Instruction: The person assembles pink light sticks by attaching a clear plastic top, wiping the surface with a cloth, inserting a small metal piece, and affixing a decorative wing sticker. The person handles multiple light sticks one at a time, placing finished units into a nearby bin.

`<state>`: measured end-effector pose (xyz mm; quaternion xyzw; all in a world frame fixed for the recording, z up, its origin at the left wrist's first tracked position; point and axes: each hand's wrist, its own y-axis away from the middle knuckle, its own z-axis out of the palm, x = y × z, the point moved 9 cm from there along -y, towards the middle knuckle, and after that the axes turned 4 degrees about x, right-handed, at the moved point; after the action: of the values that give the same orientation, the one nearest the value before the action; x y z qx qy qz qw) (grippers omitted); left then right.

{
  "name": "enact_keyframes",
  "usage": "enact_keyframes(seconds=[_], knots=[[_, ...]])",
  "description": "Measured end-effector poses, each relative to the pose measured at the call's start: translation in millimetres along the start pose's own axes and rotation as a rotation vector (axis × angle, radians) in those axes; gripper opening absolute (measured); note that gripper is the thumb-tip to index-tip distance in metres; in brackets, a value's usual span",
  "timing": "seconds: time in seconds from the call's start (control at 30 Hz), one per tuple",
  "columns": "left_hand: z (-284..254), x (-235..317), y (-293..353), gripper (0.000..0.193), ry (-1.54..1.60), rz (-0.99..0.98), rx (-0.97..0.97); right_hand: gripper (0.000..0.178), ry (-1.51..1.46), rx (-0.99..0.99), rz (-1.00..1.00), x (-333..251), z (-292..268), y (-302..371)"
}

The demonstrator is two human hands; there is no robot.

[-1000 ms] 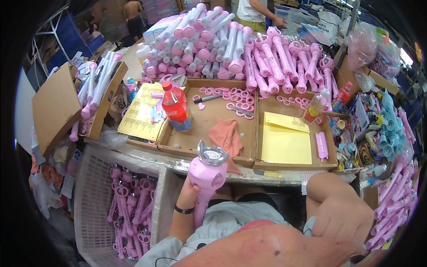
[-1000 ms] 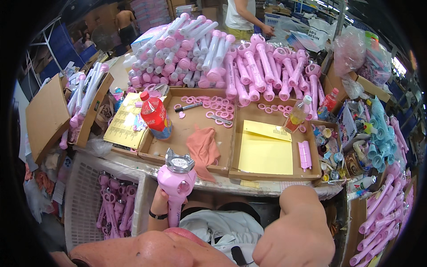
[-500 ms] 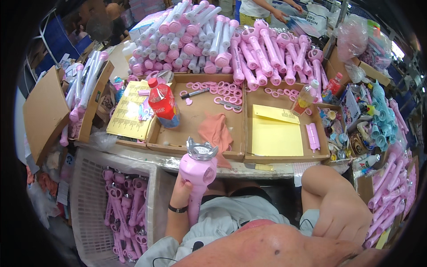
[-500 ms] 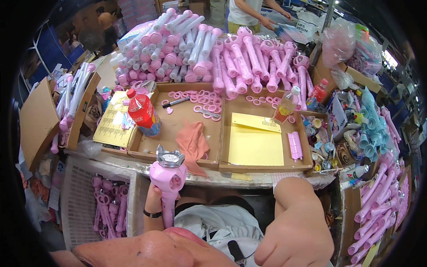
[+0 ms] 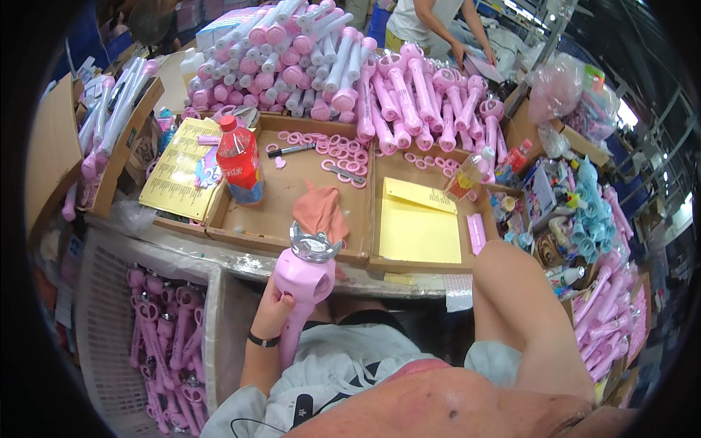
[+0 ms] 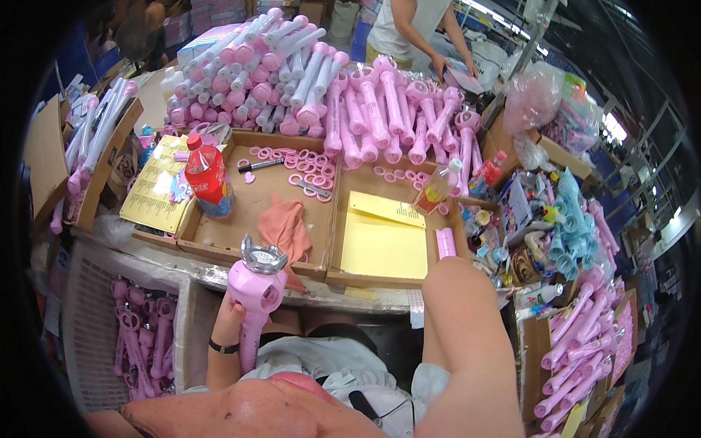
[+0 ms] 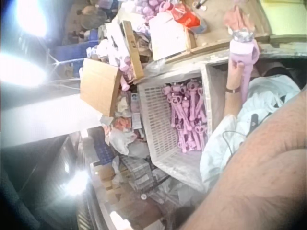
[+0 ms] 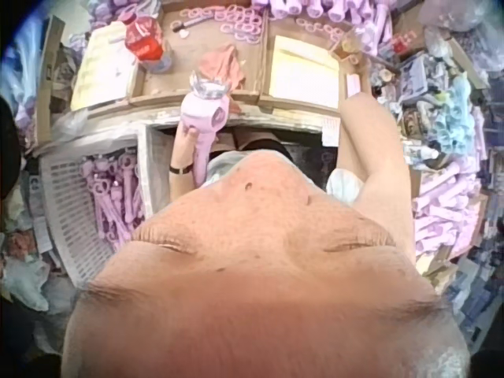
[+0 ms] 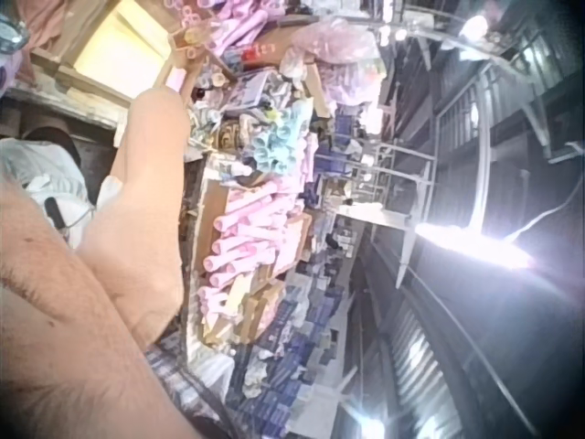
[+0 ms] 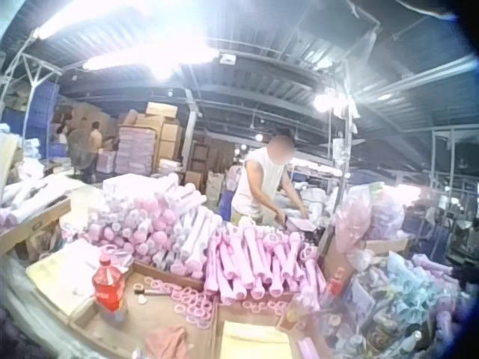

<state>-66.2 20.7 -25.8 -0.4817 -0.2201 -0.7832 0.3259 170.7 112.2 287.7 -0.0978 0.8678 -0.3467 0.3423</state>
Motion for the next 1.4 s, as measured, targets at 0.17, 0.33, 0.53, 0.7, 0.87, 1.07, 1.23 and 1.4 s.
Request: enact_keyframes(seconds=[0.17, 0.33, 0.53, 0.7, 0.87, 1.07, 1.23, 1.4], knots=[[-4, -5, -3, 0.09, 0.008, 0.001, 0.004, 0.032, 0.009, -0.13, 0.0, -9, 9, -16], [-6, -9, -4, 0.09, -0.01, 0.035, 0.014, 0.045, -0.042, -0.293, -0.105, -28, 7, -21], [-19, -2, 4, 0.091, 0.054, 0.051, 0.008, 0.021, -0.285, 0.618, 0.193, 122, -128, 97], [-34, 5, 5, 0.081, 0.059, 0.044, 0.1, 0.038, 0.76, 0.591, 1.224, 316, -140, 247], [-43, 17, 1, 0.064, 0.03, 0.081, 0.183, 0.039, 0.963, 0.346, 1.245, 364, -117, 247], [-54, 30, -14, 0.035, 0.006, 0.037, 0.338, 0.023, 1.148, 1.003, 0.799, 265, -151, 190], [10, 59, -41, 0.061, -0.773, 0.492, 0.17, 0.028, 1.052, 0.909, 0.682, 259, -65, 119], [10, 49, -33, 0.081, -0.816, 0.358, 0.403, 0.028, 1.034, 1.118, 0.68, 280, -63, 137]])
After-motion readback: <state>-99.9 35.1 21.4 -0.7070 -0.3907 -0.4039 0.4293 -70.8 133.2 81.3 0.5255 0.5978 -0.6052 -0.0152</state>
